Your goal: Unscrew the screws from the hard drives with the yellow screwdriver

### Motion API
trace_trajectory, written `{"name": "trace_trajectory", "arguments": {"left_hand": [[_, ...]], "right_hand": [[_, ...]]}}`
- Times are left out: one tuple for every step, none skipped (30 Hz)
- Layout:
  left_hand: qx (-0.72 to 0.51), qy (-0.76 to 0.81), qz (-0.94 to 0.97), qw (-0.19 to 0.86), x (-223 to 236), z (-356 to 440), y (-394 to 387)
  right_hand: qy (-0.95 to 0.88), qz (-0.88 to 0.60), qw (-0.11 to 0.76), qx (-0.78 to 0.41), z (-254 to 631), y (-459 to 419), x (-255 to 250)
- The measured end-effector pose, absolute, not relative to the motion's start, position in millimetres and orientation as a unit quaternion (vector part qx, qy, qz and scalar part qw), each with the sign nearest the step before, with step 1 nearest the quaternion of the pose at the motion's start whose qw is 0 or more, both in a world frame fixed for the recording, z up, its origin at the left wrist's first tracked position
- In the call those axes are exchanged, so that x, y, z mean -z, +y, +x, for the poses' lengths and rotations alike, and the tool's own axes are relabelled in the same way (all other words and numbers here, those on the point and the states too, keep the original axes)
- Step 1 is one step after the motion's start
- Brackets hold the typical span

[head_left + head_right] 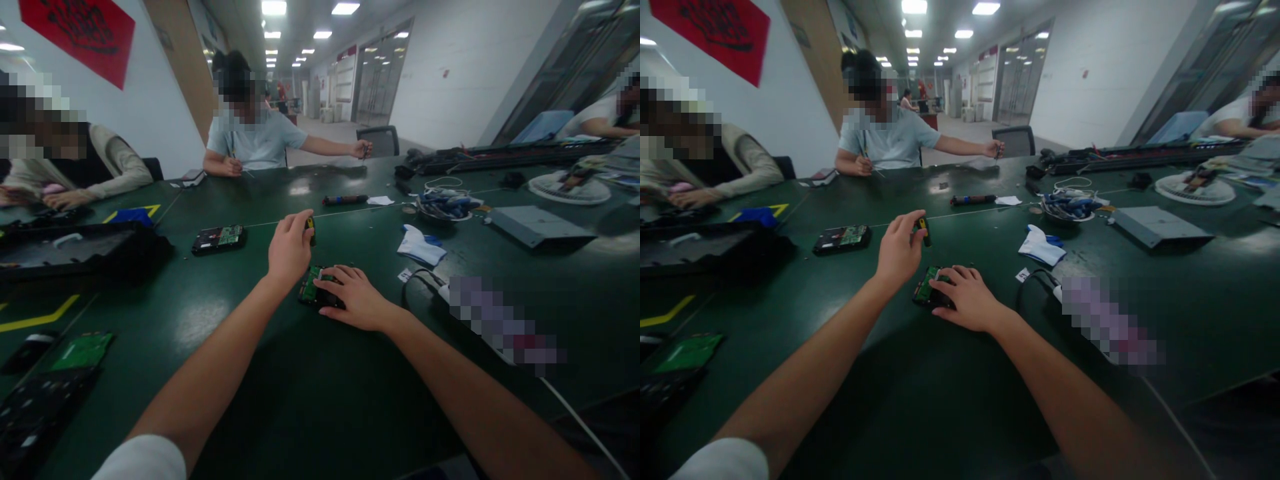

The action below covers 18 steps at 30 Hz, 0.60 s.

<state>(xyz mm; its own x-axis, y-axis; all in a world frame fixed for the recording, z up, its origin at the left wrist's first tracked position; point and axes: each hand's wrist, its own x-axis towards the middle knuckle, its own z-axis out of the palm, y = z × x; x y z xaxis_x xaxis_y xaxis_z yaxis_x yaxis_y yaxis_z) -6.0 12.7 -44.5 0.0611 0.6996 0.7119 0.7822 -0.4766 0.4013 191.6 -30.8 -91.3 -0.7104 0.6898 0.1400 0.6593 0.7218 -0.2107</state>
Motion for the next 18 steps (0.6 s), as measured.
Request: {"name": "trace_trajectory", "arguments": {"left_hand": [[0.447,-0.522,-0.725,0.050,45.5,-5.5,12.4],[0.437,-0.534,-0.722,0.050,46.6,-5.0,12.1],[0.432,-0.543,-0.718,0.047,47.6,-4.7,12.0],[0.431,-0.551,-0.714,0.041,48.6,-4.4,12.0],[0.434,-0.555,-0.709,0.033,49.3,-4.2,12.3],[0.440,-0.555,-0.706,0.025,49.7,-4.2,12.7],[0.448,-0.551,-0.704,0.016,49.7,-4.3,13.2],[0.455,-0.544,-0.705,0.006,49.3,-4.4,13.6],[0.461,-0.534,-0.709,-0.003,48.5,-4.6,13.9],[0.465,-0.521,-0.716,-0.009,47.2,-4.8,14.0],[0.465,-0.505,-0.726,-0.011,45.7,-5.0,13.9],[0.464,-0.491,-0.737,-0.008,44.0,-5.2,13.5],[0.462,-0.479,-0.747,-0.001,42.3,-5.3,12.9],[0.457,-0.471,-0.754,0.008,40.9,-5.3,12.3],[0.453,-0.469,-0.758,0.017,40.0,-5.2,11.7],[0.447,-0.471,-0.761,0.025,39.5,-5.0,11.1],[0.440,-0.475,-0.762,0.031,39.6,-4.8,10.8],[0.432,-0.480,-0.763,0.035,40.2,-4.5,10.6]], "right_hand": [[-0.922,-0.365,0.105,-0.071,191.6,-30.7,91.6],[-0.923,-0.364,0.107,-0.070,191.6,-30.5,92.1],[-0.923,-0.363,0.109,-0.070,191.7,-30.2,92.7],[-0.923,-0.361,0.110,-0.069,191.9,-30.0,93.4],[-0.924,-0.360,0.112,-0.068,192.0,-29.7,94.1],[-0.924,-0.358,0.114,-0.067,192.2,-29.5,94.8],[-0.924,-0.358,0.116,-0.067,192.4,-29.4,95.2],[-0.924,-0.357,0.117,-0.067,192.6,-29.4,95.5],[-0.924,-0.357,0.118,-0.068,192.7,-29.5,95.6],[-0.924,-0.358,0.118,-0.070,192.8,-29.7,95.6],[-0.923,-0.359,0.117,-0.072,192.9,-29.9,95.4],[-0.923,-0.361,0.116,-0.074,192.9,-30.0,95.2],[-0.922,-0.362,0.115,-0.075,192.9,-30.2,94.9],[-0.922,-0.362,0.114,-0.075,193.0,-30.3,94.7],[-0.922,-0.362,0.115,-0.075,193.0,-30.3,94.6],[-0.922,-0.361,0.115,-0.075,193.1,-30.3,94.5],[-0.922,-0.361,0.115,-0.074,193.1,-30.2,94.4],[-0.923,-0.361,0.115,-0.074,193.1,-30.2,94.3]]}}
